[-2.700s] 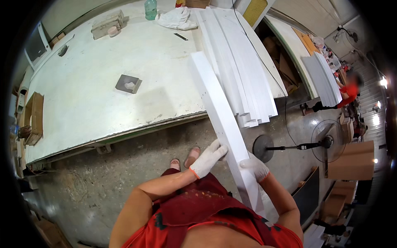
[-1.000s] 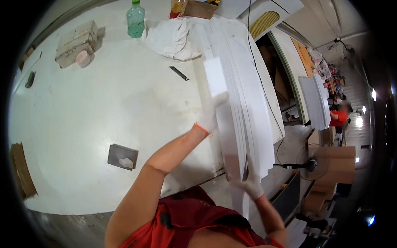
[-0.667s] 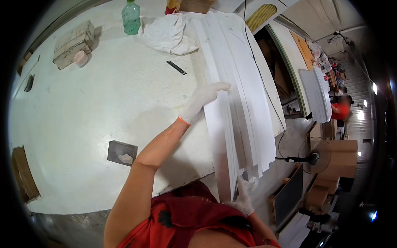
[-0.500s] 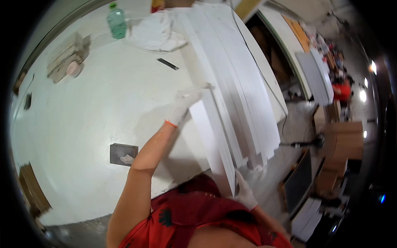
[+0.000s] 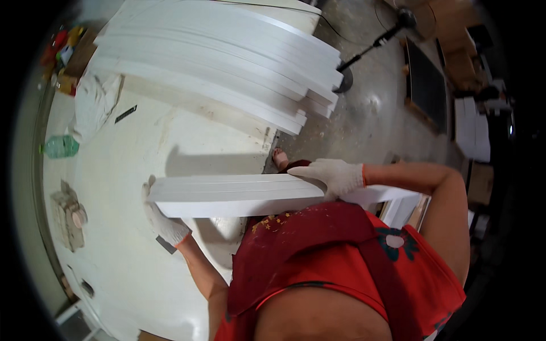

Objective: The person stacks white wooden planks on a workbench and a cardboard sheet on the floor. They repeatedly pick up planks, align them, and place them into piles. The person also uses a red spray gun to apply a substance to the stacked planks on the workbench.

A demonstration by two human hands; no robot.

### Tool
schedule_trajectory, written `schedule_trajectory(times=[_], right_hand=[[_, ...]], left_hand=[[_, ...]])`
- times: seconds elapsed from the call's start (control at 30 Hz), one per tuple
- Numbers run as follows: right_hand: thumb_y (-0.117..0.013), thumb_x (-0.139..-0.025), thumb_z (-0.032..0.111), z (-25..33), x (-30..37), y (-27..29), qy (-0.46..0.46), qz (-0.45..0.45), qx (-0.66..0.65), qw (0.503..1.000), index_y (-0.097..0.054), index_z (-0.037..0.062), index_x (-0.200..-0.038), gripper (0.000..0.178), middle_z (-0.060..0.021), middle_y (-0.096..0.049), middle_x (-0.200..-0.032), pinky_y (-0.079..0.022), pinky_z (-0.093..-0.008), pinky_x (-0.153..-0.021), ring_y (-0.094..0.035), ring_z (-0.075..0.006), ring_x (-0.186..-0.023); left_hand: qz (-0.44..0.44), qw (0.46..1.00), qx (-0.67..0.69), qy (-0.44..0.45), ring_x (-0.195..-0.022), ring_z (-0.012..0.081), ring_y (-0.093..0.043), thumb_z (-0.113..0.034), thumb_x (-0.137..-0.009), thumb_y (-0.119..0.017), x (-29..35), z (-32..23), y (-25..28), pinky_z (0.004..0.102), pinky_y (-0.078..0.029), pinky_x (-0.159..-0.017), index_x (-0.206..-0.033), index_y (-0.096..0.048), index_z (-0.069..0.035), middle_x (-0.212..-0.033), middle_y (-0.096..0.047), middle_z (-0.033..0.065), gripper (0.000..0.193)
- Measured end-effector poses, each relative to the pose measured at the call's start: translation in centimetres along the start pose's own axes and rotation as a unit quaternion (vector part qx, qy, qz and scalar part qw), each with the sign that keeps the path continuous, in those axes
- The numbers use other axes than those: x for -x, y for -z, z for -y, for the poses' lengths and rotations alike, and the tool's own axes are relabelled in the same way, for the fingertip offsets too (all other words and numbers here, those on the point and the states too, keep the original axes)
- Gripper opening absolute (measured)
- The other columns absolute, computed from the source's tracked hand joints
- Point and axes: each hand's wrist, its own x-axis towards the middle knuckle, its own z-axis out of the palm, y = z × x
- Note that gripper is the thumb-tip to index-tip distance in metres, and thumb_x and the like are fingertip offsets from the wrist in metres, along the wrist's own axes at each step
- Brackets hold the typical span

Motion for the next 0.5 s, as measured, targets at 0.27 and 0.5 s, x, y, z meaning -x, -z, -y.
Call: schedule_trajectory(times=[0.27,0.5], right_hand=[[-0.075,-0.070,0.038,-8.2,0.0,-3.5,0.105,-0.035,-0.066,0.992,-0.040,0.0232,-0.148,0.087,-0.0214,-0.058,-0.128,-0.047,-0.0414,-0.094,-0.061,-0.0385,-0.108],[-0.062,-0.084,0.054,-9.9,5.0,-2.6,0.057,0.001,-0.103,0.993,-0.035,0.0155,-0.147,0.079,-0.0232,-0.059,-0.126,-0.045,-0.0438,-0.095,-0.059,-0.0403,-0.113]], left_hand=[[-0.011,1.000,-0.028,-0.002,-0.128,0.0309,-0.048,-0.036,-0.104,-0.037,3.5,-1.2,-2.8,0.0426,-0.042,-0.106,-0.147,-0.027,0.007,-0.147,-0.040,0.0242,0.062],[0.060,0.993,-0.095,0.023,-0.129,0.0310,-0.048,-0.041,-0.104,-0.039,2.6,0.4,-6.2,0.0428,-0.040,-0.107,-0.144,-0.034,0.004,-0.143,-0.045,0.0237,0.061]])
